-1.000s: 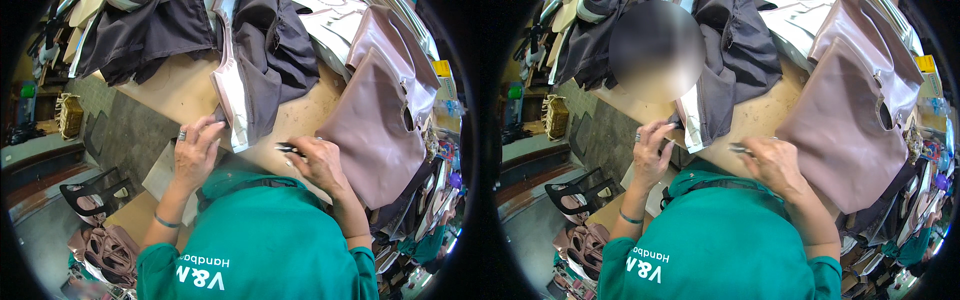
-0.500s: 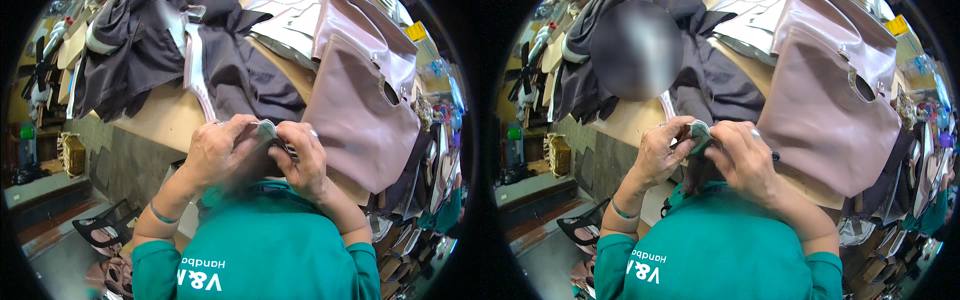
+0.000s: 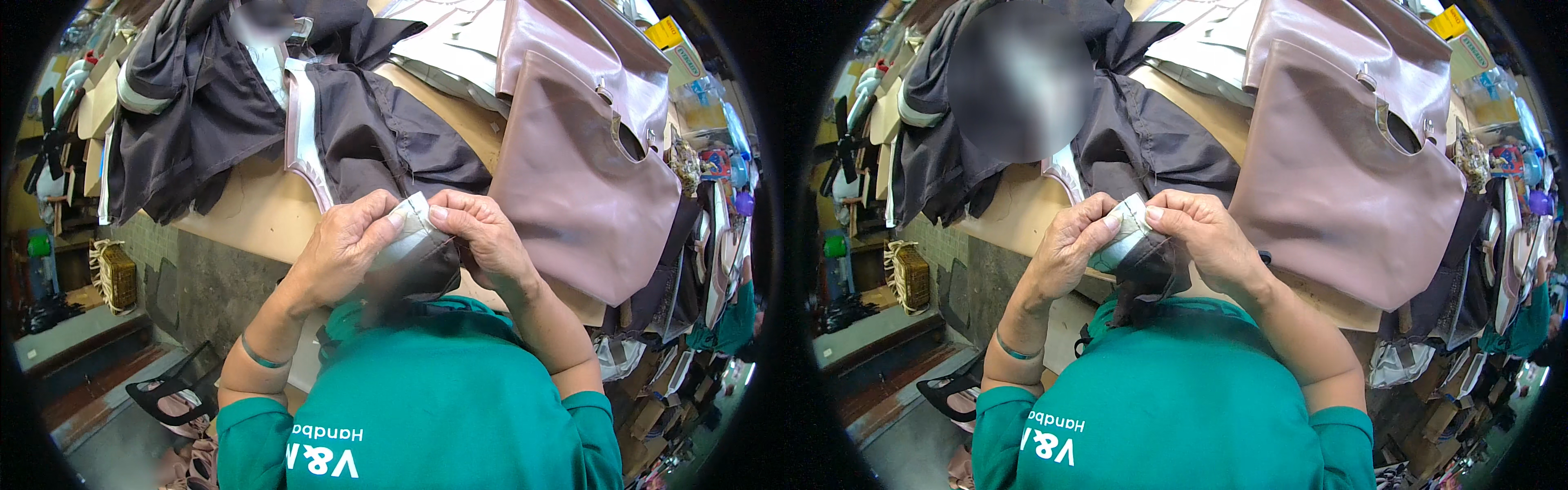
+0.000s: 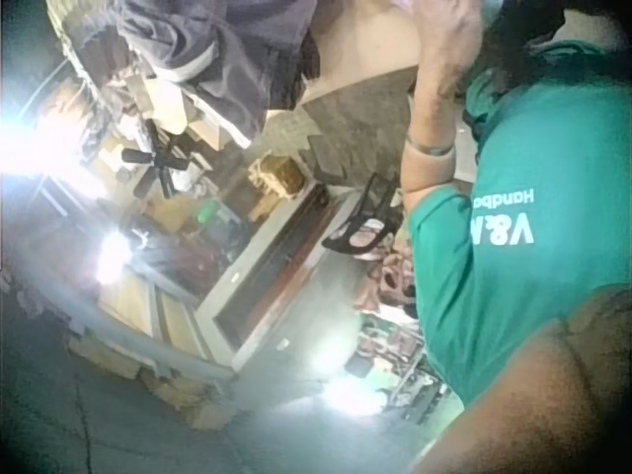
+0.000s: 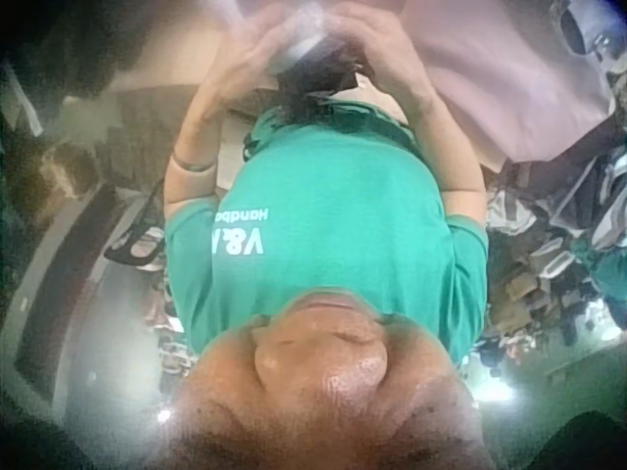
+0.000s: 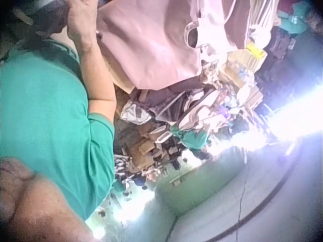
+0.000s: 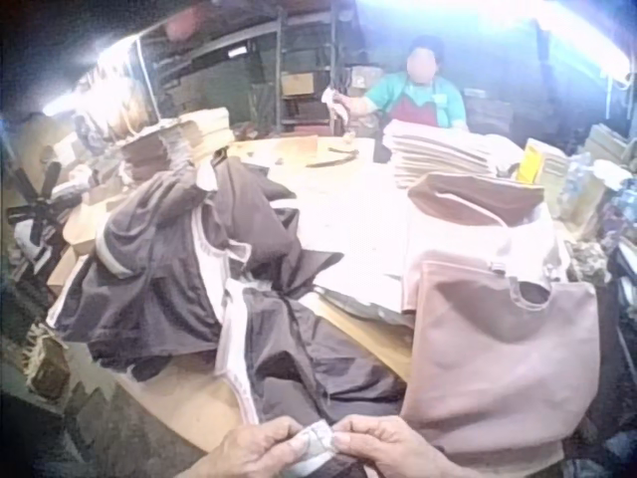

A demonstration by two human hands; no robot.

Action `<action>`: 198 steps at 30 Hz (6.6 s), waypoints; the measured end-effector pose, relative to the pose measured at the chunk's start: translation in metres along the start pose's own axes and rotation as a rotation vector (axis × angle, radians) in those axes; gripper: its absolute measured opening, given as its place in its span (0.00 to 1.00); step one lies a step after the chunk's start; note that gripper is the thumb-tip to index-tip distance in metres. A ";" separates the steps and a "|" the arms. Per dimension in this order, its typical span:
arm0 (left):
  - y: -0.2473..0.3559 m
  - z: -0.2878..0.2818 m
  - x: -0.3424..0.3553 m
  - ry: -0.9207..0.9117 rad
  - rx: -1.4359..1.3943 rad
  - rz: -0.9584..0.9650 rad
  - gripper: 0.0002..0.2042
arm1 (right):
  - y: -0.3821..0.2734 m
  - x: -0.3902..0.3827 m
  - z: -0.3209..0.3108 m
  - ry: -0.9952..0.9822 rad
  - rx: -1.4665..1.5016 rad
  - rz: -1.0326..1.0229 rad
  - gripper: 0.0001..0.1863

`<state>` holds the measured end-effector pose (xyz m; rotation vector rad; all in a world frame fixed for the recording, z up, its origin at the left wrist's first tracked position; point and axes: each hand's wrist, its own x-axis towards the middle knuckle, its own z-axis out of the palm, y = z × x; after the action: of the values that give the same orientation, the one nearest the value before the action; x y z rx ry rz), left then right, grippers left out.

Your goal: The person is sewing a pink handbag by hand. They use a needle and thread to stitch the edges of the bag, carefully aligning the fabric pieces. The person also handles other fabric pieces and a finished pink handbag on the table.

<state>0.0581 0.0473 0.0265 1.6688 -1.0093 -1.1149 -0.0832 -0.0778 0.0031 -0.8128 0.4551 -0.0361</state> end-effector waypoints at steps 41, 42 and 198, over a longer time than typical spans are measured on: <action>-0.067 -0.048 0.060 0.622 1.089 0.768 0.19 | 0.017 -0.020 -0.019 -0.105 -0.728 -0.146 0.14; -0.060 -0.058 0.063 0.676 0.991 0.754 0.17 | 0.014 -0.022 -0.018 -0.052 -0.793 -0.213 0.15; -0.082 -0.153 0.030 0.869 0.613 0.186 0.25 | -0.031 0.241 0.048 0.072 -1.504 -0.962 0.14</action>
<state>0.2245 0.0767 -0.0241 2.1678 -0.9131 0.1268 0.1586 -0.1150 -0.0372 -2.4637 0.0336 -0.6782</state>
